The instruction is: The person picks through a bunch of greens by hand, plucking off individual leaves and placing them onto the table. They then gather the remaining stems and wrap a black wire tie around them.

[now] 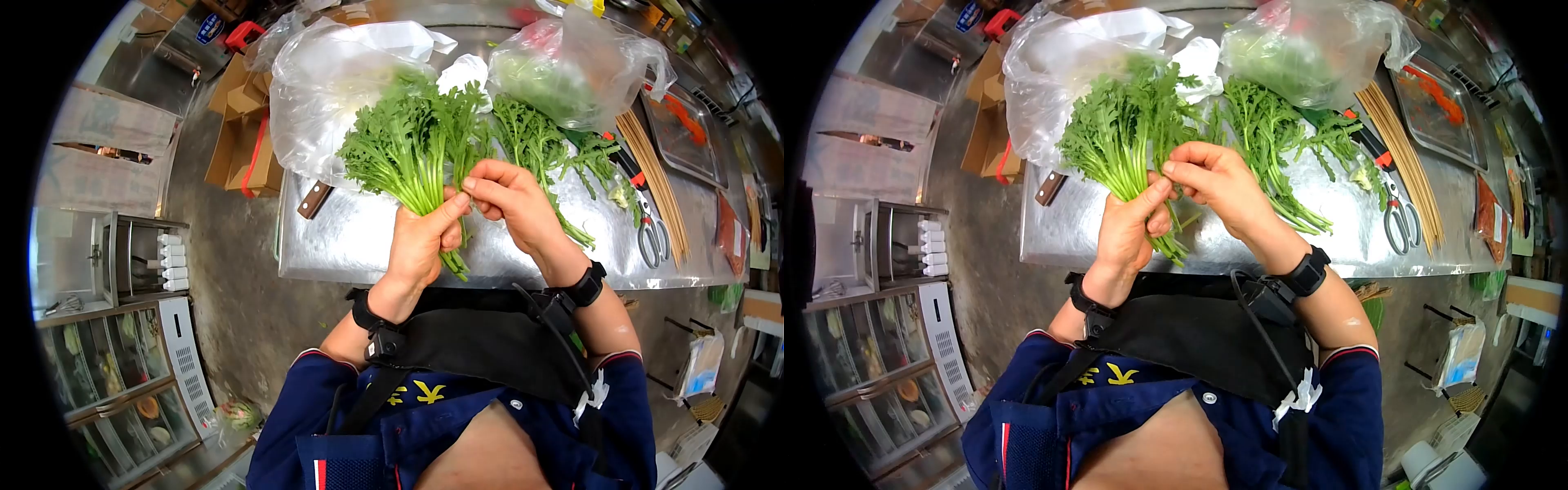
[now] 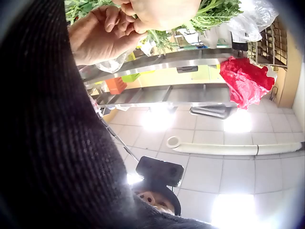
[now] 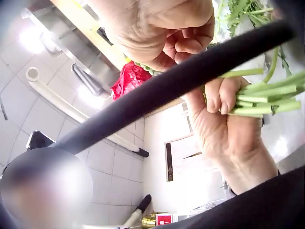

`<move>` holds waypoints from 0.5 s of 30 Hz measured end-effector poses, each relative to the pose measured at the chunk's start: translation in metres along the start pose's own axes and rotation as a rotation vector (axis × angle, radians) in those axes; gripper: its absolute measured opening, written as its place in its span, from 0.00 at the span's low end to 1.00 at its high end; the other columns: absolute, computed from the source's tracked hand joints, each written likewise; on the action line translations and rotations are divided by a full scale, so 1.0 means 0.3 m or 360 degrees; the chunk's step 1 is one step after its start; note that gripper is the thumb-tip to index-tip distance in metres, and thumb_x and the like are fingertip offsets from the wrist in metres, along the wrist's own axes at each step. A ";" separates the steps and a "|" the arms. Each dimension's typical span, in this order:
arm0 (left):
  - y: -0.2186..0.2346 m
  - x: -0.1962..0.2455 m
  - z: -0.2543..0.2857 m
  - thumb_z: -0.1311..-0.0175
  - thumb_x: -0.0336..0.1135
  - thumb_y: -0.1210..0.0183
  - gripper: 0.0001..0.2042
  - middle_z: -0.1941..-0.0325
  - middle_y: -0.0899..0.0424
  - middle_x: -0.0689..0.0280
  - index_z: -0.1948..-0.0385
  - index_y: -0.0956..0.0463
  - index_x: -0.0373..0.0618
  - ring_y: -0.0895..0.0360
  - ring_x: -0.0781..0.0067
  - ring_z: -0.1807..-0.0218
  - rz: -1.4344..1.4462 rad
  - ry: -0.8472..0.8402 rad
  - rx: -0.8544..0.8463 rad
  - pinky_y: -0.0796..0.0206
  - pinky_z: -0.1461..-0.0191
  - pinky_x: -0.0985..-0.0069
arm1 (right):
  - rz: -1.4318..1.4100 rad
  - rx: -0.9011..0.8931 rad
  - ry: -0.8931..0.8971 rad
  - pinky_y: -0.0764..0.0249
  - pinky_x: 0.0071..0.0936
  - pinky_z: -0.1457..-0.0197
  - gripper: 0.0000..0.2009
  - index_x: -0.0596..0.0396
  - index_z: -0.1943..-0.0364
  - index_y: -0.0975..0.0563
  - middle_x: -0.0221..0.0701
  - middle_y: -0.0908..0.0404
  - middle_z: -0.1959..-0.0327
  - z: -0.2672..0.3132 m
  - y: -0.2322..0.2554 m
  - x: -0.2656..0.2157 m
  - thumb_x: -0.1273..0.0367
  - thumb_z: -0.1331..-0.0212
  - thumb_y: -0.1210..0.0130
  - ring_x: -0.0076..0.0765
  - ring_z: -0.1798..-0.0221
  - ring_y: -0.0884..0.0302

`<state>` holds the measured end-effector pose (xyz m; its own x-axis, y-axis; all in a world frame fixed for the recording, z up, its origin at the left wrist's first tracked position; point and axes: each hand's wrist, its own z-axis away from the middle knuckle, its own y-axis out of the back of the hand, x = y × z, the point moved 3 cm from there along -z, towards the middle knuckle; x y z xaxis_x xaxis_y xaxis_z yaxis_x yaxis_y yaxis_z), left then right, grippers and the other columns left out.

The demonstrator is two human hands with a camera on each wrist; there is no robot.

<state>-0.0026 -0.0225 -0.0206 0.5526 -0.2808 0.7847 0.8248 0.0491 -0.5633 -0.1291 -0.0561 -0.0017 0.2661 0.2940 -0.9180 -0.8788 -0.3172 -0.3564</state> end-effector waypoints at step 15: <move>0.017 0.009 -0.013 0.42 0.35 0.44 0.08 0.76 0.27 0.68 0.69 0.28 0.40 0.42 0.87 0.87 -0.0068 -0.0004 0.0124 0.52 0.85 0.87 | -0.0226 0.0213 0.0159 0.47 0.12 0.76 0.03 0.49 0.71 0.29 0.18 0.32 0.80 -0.030 -0.016 0.073 0.68 0.43 0.50 0.11 0.78 0.40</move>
<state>0.0027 -0.0268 -0.0222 0.5171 -0.2818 0.8082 0.8543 0.1114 -0.5078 -0.1153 -0.0561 -0.0217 0.4233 0.2345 -0.8751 -0.8726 -0.1542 -0.4634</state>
